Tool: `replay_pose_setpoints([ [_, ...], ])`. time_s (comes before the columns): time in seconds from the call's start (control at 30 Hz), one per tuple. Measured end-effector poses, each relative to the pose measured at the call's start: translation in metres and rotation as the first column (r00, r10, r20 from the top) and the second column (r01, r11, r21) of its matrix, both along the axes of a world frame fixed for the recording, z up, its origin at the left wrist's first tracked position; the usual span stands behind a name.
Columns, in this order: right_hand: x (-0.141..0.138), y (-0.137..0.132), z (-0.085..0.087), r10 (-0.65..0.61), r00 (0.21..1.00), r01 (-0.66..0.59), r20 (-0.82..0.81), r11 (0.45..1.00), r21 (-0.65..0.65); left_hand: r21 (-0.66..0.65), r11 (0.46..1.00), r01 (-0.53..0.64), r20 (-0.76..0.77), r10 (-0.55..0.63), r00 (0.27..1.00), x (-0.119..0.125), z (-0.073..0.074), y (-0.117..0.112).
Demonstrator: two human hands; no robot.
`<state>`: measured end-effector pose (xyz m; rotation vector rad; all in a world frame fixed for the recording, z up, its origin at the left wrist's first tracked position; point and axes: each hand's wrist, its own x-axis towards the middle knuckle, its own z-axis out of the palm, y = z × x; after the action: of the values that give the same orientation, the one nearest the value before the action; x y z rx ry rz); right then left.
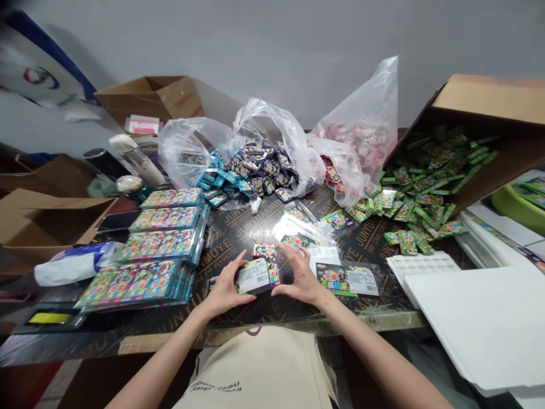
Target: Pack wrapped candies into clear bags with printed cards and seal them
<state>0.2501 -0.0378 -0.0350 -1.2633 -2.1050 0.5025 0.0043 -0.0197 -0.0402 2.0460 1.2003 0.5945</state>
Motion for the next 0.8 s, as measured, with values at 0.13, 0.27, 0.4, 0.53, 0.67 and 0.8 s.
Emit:
replay_pose_setpoints([
  [0.13, -0.009, 0.002, -0.006, 0.016, 0.998, -0.02, -0.066, 0.998, -0.062, -0.017, 0.999, -0.027, -0.006, 0.027, 1.0, -0.005, -0.002, -0.001],
  [0.27, -0.013, 0.037, -0.021, -0.154, 0.988, 0.154, -0.013, 0.988, -0.034, 0.016, 1.0, 0.017, -0.082, -0.015, 0.997, -0.007, -0.012, -0.003],
  [0.4, -0.02, 0.07, -0.033, -0.093, 0.979, 0.099, 0.183, 0.995, -0.023, 0.042, 0.999, 0.013, -0.098, -0.009, 0.995, -0.003, -0.023, 0.002],
  [0.53, -0.042, 0.059, -0.02, -0.159, 0.984, 0.155, 0.078, 0.986, 0.058, -0.266, 0.909, -0.32, 0.341, 0.399, 0.851, 0.017, -0.015, 0.013],
  [0.67, -0.051, 0.028, 0.009, -0.001, 0.998, -0.003, 0.06, 0.998, 0.056, -0.655, 0.747, -0.114, 0.548, 0.573, 0.609, 0.036, 0.005, 0.023],
  [0.8, -0.038, 0.013, 0.028, 0.22, 0.975, -0.221, -0.018, 0.973, -0.068, -0.704, 0.695, 0.148, 0.579, 0.44, 0.687, 0.038, 0.017, 0.022],
])
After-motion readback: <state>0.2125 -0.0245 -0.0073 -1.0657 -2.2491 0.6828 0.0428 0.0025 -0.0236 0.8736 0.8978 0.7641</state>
